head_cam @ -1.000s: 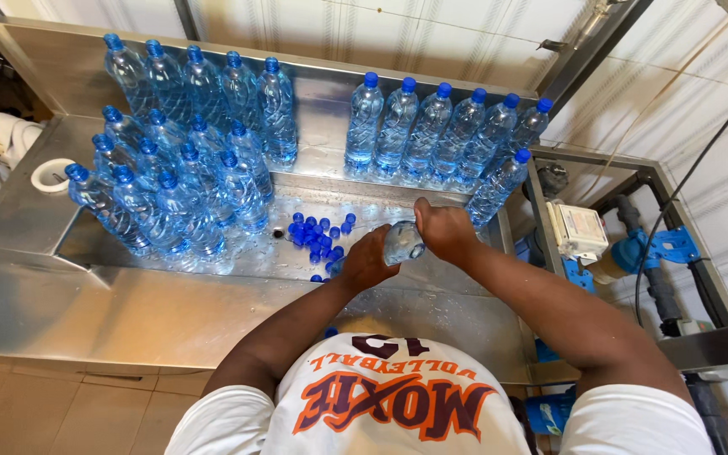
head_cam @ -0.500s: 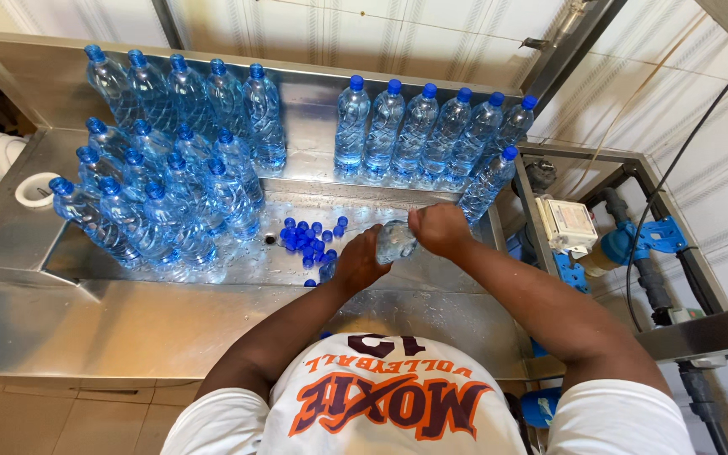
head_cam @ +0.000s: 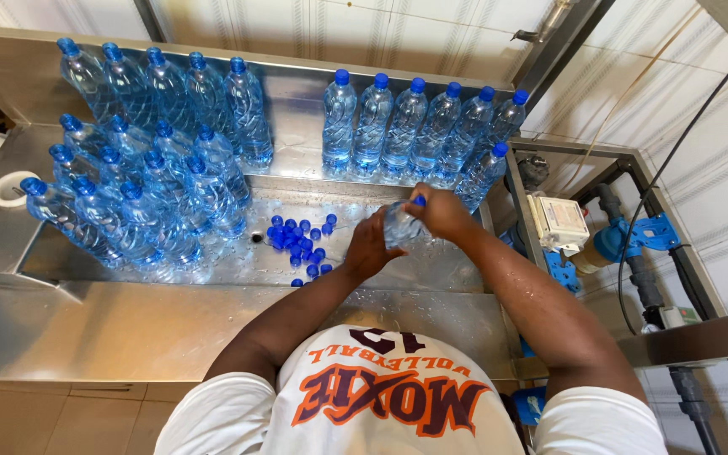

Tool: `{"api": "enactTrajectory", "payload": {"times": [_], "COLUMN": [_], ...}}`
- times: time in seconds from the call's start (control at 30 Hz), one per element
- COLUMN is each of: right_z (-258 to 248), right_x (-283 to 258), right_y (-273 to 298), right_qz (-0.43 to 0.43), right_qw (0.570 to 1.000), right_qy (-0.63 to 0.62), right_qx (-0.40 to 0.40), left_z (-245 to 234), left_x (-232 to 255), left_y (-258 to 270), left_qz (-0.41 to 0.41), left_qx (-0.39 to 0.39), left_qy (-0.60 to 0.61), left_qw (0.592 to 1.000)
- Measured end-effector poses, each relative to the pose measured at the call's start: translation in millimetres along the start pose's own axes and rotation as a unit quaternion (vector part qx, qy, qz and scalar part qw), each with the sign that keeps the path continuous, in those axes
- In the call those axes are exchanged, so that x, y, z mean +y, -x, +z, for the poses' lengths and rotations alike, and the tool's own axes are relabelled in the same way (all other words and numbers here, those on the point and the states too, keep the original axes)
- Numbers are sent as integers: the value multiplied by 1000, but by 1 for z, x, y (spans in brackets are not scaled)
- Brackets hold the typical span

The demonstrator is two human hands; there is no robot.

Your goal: The person fills clear plastic water bottles from a wall-mounted tap and places them on a stainless steel counter. They repeatedly pick up bottles, fill them, and arrange them in rows. The person also handles loose blue bottle caps on the counter.

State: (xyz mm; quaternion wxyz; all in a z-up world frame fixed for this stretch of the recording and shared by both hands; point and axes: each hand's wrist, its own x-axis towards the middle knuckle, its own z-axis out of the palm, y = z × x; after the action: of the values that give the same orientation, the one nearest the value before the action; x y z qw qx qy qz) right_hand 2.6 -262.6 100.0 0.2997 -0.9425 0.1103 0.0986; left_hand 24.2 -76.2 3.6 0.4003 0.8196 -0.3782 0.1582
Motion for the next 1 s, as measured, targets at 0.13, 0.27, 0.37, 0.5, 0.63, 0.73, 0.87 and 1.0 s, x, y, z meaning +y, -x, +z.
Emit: {"api": "enactTrajectory", "payload": {"times": [0.13,0.27,0.37,0.5,0.63,0.73,0.87,1.0], "right_z": [-16,-29,-43,-69,-77,-81,-78,0], "right_x": [20,56,84,120,136,141,149,108], "right_y": [-2,-2,-12,-22,-28,-32,-40,-37], "right_qz": [-2,76,119,145,150,135,155,98], "right_qw": [993,970,958,952,945,944,924,807], "right_qy": [79,195,206,205,197,192,268,476], "right_qx": [93,122,158,177,213,233,227,336], "left_z": [-35,-89,-115,-150,-161,-150,-139,-140], "left_x": [-19,-76,-135,-171,-194,-202,-203,-219], "left_y": [-21,-6,15,36,45,47,51,44], "left_qz": [-155,-435,-496,-583,-540,-501,-464,-462], "left_qx": [-85,219,267,244,278,294,309,315], "left_qy": [7,-4,-376,-209,-176,-191,-150,-156], "left_qw": [984,873,735,746,775,792,817,814]}}
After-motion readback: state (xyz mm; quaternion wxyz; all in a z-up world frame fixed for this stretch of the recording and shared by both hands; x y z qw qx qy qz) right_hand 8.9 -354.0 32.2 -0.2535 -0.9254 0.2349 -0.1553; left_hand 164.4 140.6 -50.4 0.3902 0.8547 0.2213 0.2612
